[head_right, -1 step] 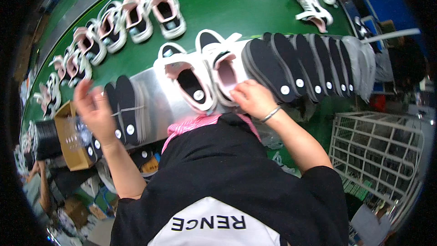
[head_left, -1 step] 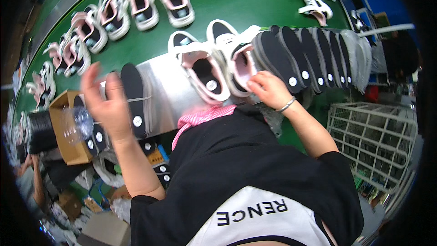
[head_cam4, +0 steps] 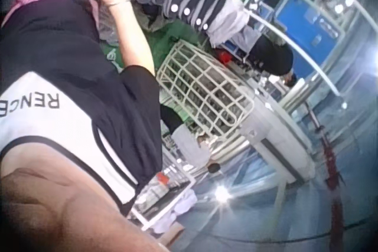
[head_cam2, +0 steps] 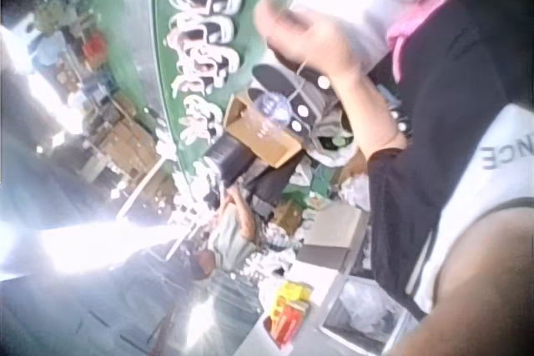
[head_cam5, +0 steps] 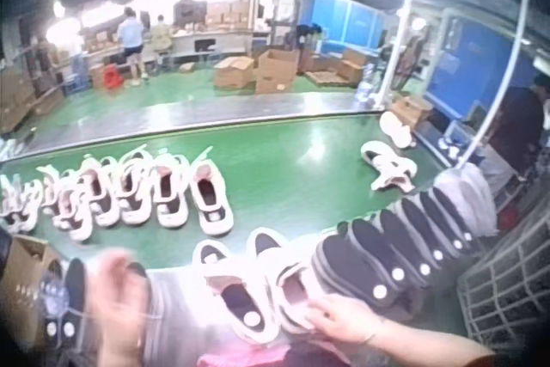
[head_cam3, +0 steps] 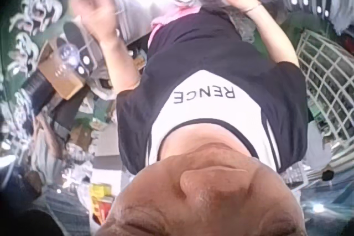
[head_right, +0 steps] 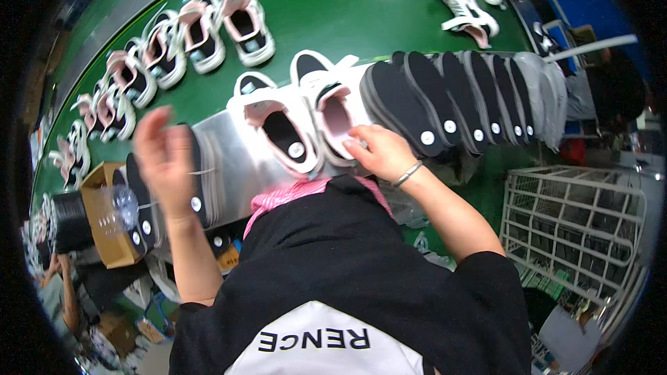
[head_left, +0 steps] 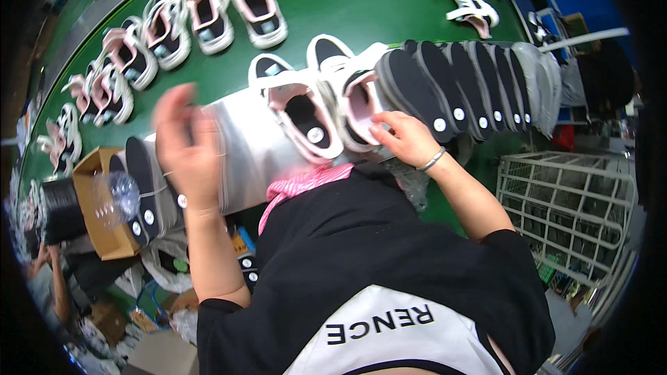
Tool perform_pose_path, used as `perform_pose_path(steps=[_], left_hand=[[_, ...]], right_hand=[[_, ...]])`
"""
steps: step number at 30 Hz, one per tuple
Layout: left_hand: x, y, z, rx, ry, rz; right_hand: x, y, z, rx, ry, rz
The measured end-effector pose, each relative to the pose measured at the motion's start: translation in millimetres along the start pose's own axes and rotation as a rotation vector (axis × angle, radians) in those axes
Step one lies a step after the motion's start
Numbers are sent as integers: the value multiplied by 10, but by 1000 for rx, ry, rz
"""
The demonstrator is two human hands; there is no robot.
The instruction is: The person picks up insoles from a stack and places them into shoes on a conveyor belt.
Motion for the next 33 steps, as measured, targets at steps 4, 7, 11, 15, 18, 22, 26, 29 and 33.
perform_pose_path(steps=[4, 7, 11, 15, 18, 22, 26, 29, 33], left_hand=[[-1203, 186, 242, -49, 30, -541], [-1748, 266, 108, -170, -157, -658], [-1953, 137, -62, 3, -41, -692], [-1928, 85, -115, 229, 60, -663], [-2007, 74, -159, 271, 53, -631], [-2122, 111, -213, 350, 89, -655], [-2092, 182, -247, 334, 76, -573], [-2117, 228, -167, 323, 15, -545], [-2089, 251, -58, 280, 1, -542]], right_hand=[[316, -98, 336, 25, 0, 261], [518, -99, 1046, -227, 68, 442], [556, -146, 1476, -377, 414, 385], [508, -243, 1594, -458, 556, 293], [576, -256, 1512, -473, 573, 333], [845, -236, 1613, -401, -25, 376], [997, 32, 600, -333, -872, -132], [740, 78, 224, -310, -432, -443], [272, -169, 14, 103, 214, -63]])
Point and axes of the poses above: each hand's wrist, its own y-axis away from the middle knuckle, its own x-axis out of the back of the hand, z = x × y, the point moved 3 cm from there along -y, towards the middle knuckle, and after that the axes turned 7 degrees about y, right-handed, at the moved point
